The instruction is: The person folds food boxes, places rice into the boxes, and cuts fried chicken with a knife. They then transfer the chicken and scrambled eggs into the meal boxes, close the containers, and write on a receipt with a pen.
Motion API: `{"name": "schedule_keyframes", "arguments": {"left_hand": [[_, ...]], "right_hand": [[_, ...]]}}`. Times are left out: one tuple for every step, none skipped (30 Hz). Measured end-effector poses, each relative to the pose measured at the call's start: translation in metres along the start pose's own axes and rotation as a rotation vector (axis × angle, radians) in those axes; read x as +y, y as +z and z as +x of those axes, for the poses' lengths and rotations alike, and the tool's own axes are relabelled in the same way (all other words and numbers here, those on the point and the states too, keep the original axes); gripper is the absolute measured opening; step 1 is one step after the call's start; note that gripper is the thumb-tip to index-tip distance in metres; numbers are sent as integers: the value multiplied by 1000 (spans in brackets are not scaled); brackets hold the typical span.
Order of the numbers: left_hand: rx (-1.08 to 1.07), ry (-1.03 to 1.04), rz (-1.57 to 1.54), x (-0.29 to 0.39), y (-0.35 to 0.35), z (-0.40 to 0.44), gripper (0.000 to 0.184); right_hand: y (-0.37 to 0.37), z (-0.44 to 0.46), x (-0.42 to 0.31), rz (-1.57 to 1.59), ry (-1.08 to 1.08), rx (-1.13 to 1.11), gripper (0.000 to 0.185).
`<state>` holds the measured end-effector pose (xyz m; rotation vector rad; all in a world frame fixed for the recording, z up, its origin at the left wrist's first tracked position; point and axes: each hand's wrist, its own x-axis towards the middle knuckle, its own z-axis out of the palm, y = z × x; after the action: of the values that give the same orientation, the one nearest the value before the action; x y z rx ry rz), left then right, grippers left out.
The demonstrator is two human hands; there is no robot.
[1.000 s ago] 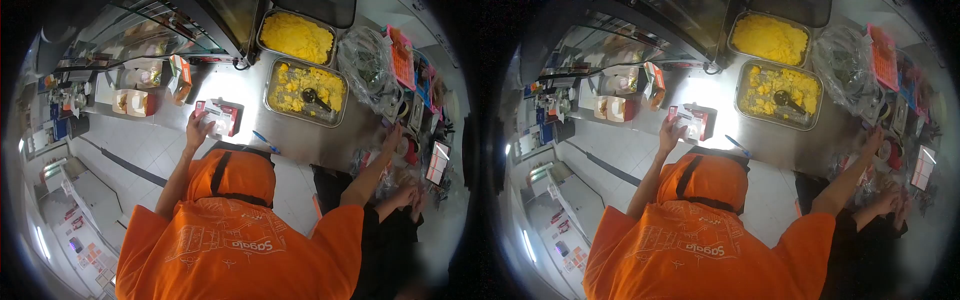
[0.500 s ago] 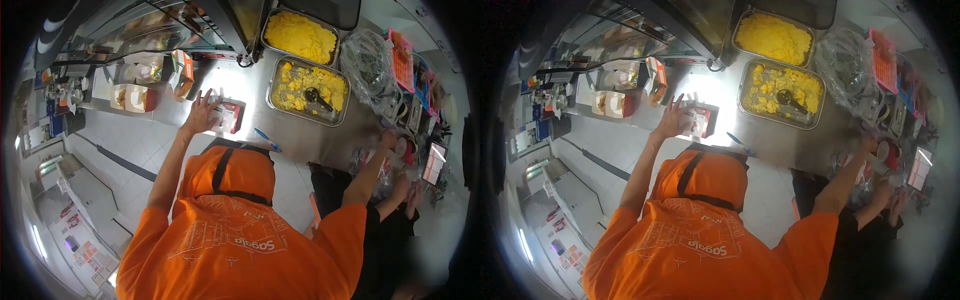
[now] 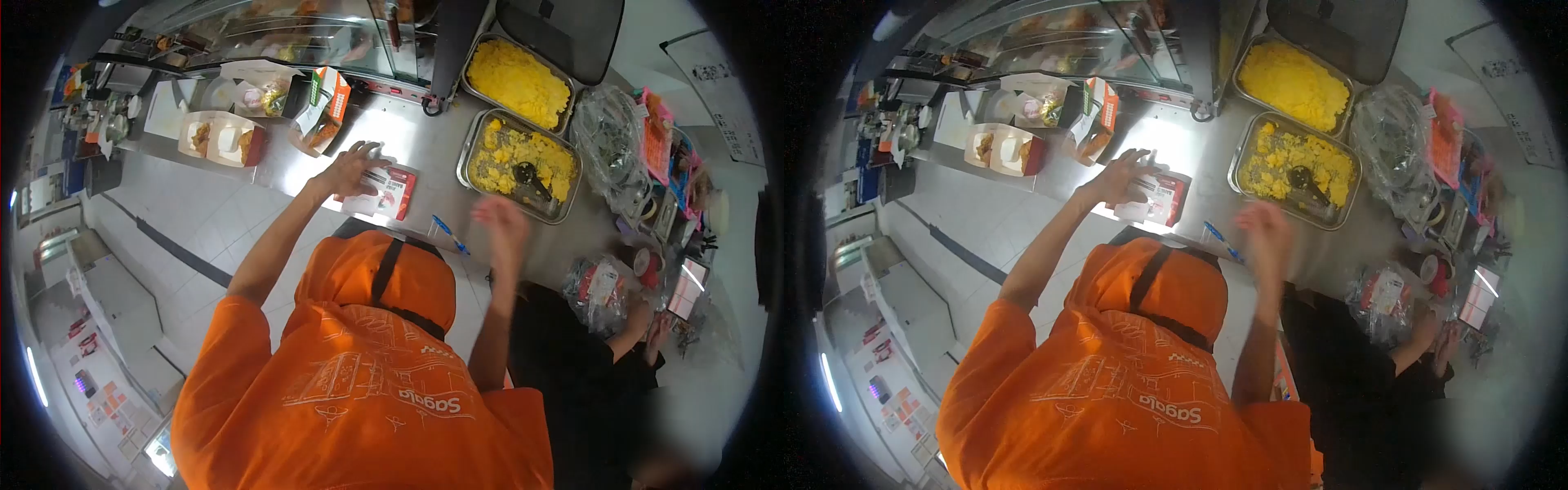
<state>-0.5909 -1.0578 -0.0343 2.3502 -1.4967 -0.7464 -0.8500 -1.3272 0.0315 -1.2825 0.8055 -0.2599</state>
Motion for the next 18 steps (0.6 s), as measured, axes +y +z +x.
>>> {"name": "schedule_keyframes", "arguments": {"left_hand": [[92,6,-18,2,-1,-6,82],[183,12,-38,5,-2,-15,84],[273,20,-58,7,-3,-23,87],[304,36,-85,0,3,-33,92],[331,35,-130,-1,5,-42,92],[357,32,-177,-2,7,-51,93],[383,27,-227,-6,8,-58,93],[385,63,-294,-10,3,-61,101],[405,89,-302,-16,5,-64,103],[428,115,-309,-22,7,-67,106],[451,141,-314,-28,8,-70,108],[425,139,-291,-32,10,-75,112],[445,169,-296,-39,14,-76,112],[462,199,-303,-45,19,-76,112],[476,228,-313,-49,25,-76,112],[457,201,-367,-52,30,-78,99],[468,147,-466,-51,33,-80,93],[475,93,-562,-51,35,-82,87]], "right_hand": [[28,0,18,-67,-27,-119,20],[58,-2,22,-116,-9,-220,20],[87,-3,24,-165,11,-318,21],[113,-2,29,-143,24,-378,20],[135,1,36,-123,43,-440,20],[154,8,44,-173,40,-455,21],[170,16,55,-225,41,-472,23],[185,23,67,-279,46,-493,25],[198,30,78,-356,-7,-497,27],[210,37,89,-434,-62,-502,29],[221,44,103,-511,-119,-509,31],[230,51,127,-573,-238,-429,34],[236,51,129,-679,-301,-371,35],[240,49,133,-783,-362,-313,36],[241,44,137,-887,-419,-254,37],[242,38,128,-951,-426,-184,39],[240,29,119,-1030,-368,-126,40],[235,17,111,-1106,-311,-64,41]]}}
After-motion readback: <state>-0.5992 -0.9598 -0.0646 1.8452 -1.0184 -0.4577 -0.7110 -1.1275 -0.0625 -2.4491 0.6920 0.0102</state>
